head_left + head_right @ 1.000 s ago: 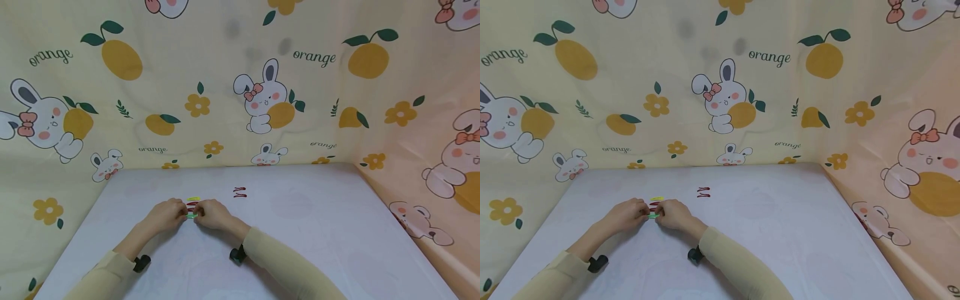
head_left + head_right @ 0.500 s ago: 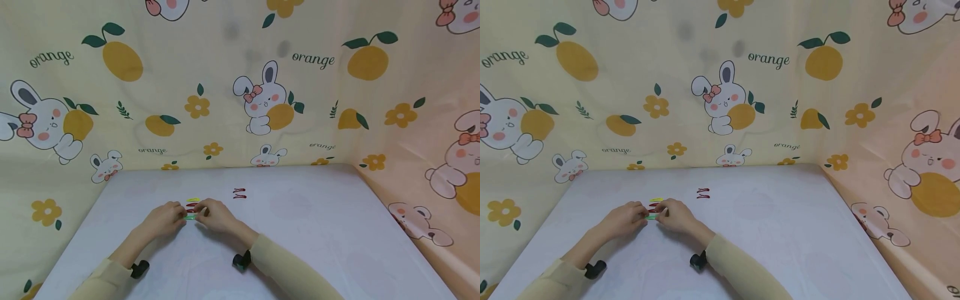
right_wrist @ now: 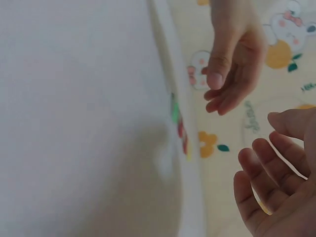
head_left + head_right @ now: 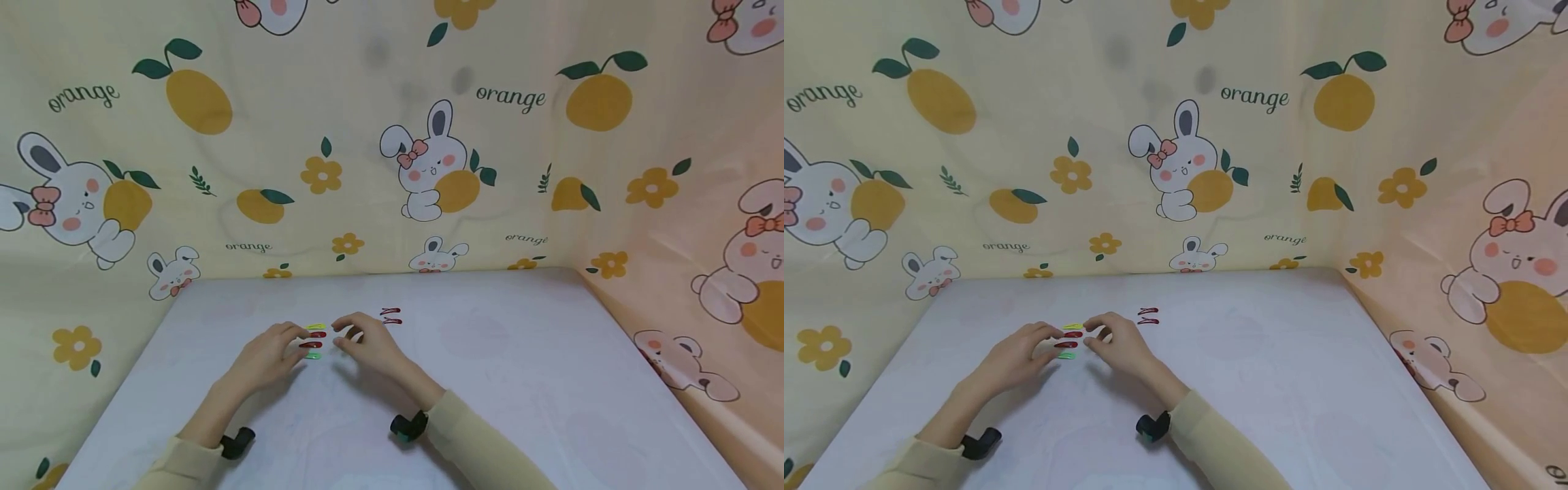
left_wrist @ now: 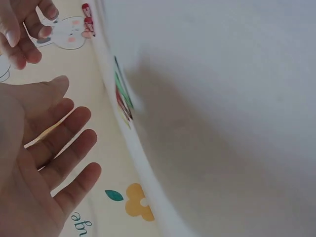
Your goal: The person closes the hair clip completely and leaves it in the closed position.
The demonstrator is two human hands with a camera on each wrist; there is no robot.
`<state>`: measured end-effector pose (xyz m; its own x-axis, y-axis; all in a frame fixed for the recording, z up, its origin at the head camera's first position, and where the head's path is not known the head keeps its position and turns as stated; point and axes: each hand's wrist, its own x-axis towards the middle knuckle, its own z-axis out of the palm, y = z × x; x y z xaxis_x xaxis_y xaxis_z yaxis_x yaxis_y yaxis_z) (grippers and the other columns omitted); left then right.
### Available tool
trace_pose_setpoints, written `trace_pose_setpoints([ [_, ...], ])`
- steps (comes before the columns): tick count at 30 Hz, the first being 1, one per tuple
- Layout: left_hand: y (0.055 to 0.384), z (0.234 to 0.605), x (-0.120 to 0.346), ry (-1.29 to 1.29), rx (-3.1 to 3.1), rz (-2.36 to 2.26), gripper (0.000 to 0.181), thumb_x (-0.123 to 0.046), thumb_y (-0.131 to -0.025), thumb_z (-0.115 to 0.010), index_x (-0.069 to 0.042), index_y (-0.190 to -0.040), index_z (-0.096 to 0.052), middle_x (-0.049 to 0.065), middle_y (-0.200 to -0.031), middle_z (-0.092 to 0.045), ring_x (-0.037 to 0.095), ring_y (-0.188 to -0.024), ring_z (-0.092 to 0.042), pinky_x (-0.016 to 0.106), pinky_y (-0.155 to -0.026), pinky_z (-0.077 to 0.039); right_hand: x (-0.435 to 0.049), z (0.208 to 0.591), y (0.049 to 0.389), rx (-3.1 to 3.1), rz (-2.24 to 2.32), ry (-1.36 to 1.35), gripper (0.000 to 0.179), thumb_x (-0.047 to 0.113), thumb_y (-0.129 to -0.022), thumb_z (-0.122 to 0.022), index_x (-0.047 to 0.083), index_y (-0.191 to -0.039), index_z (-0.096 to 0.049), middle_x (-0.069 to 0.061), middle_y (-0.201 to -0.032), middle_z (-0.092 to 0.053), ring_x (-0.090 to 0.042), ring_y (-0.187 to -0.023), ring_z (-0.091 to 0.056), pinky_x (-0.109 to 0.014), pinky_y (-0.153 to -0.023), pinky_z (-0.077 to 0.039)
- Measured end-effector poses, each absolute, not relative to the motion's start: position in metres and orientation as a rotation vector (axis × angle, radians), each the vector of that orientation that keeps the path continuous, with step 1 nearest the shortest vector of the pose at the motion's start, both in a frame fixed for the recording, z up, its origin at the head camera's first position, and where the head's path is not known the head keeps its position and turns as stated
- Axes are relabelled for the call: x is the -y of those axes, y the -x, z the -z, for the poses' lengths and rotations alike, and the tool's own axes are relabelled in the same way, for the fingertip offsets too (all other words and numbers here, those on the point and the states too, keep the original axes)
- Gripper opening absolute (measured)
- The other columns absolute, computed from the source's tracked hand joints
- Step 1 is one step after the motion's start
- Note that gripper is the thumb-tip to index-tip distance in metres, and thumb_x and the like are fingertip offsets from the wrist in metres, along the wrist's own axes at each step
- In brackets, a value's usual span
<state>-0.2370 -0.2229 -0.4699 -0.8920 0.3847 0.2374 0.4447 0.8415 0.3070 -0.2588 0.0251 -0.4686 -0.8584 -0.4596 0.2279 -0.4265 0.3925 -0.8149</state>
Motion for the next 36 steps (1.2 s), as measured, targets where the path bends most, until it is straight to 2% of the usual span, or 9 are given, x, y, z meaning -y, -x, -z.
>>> trace_pose_setpoints([
  [4,0.239,0.468,0.215,0.664,2.778,0.632,0.028,-0.014,-0.092,-0.081,-0.011,-0.118,-0.074,0.005,-0.119,-0.07,0.03,-0.112,-0.066,0.051,-0.09,-0.057,-0.035,0.463,0.26,-2.619,1.573,0.819,0.029,0.016,-0.099,-0.072,0.008,-0.126,-0.07,-0.001,-0.121,-0.071,-0.013,-0.099,-0.066,-0.029,-0.085,-0.056],
  [10,0.248,0.467,0.198,0.66,2.727,0.735,0.03,-0.017,-0.095,-0.078,-0.01,-0.124,-0.072,0.004,-0.125,-0.068,0.029,-0.12,-0.064,0.052,-0.096,-0.055,-0.05,0.461,0.264,-2.651,1.674,0.746,0.026,0.013,-0.099,-0.072,0.012,-0.124,-0.07,0.0,-0.12,-0.072,-0.014,-0.1,-0.067,-0.029,-0.084,-0.055],
  [14,0.255,0.464,0.184,0.659,2.697,0.802,0.03,-0.02,-0.097,-0.076,-0.009,-0.125,-0.072,0.005,-0.127,-0.067,0.029,-0.123,-0.062,0.048,-0.095,-0.056,-0.061,0.462,0.269,-2.665,1.737,0.699,0.025,0.011,-0.098,-0.072,0.012,-0.123,-0.071,-0.001,-0.118,-0.072,-0.015,-0.101,-0.067,-0.031,-0.086,-0.056],
  [21,0.269,0.458,0.155,0.642,2.694,0.913,0.029,-0.02,-0.099,-0.074,-0.009,-0.126,-0.072,0.003,-0.129,-0.067,0.028,-0.127,-0.06,0.049,-0.106,-0.05,-0.086,0.466,0.282,-2.723,1.817,0.601,0.023,0.009,-0.099,-0.071,0.011,-0.122,-0.072,-0.005,-0.116,-0.073,-0.023,-0.102,-0.069,-0.033,-0.084,-0.056],
  [29,0.287,0.459,0.127,0.652,2.655,1.036,0.028,-0.017,-0.099,-0.072,-0.01,-0.126,-0.071,0.004,-0.127,-0.068,0.024,-0.119,-0.063,0.047,-0.102,-0.052,-0.11,0.473,0.297,-2.788,1.847,0.392,0.024,0.01,-0.097,-0.073,0.008,-0.121,-0.073,-0.007,-0.119,-0.073,-0.025,-0.101,-0.069,-0.037,-0.088,-0.056],
  [33,0.297,0.462,0.116,0.66,2.623,1.086,0.027,-0.015,-0.099,-0.072,-0.009,-0.126,-0.071,0.004,-0.125,-0.069,0.024,-0.117,-0.063,0.046,-0.1,-0.052,-0.115,0.476,0.302,-2.799,1.792,0.29,0.024,0.009,-0.096,-0.074,0.007,-0.12,-0.073,-0.009,-0.116,-0.074,-0.027,-0.099,-0.069,-0.035,-0.083,-0.056],
  [36,0.302,0.466,0.108,0.649,2.602,1.131,0.027,-0.013,-0.098,-0.073,-0.009,-0.125,-0.072,0.004,-0.124,-0.069,0.024,-0.115,-0.063,0.046,-0.098,-0.053,-0.114,0.478,0.305,-2.787,1.718,0.229,0.023,0.008,-0.094,-0.075,0.005,-0.118,-0.074,-0.01,-0.113,-0.074,-0.027,-0.095,-0.069,-0.031,-0.075,-0.055],
])
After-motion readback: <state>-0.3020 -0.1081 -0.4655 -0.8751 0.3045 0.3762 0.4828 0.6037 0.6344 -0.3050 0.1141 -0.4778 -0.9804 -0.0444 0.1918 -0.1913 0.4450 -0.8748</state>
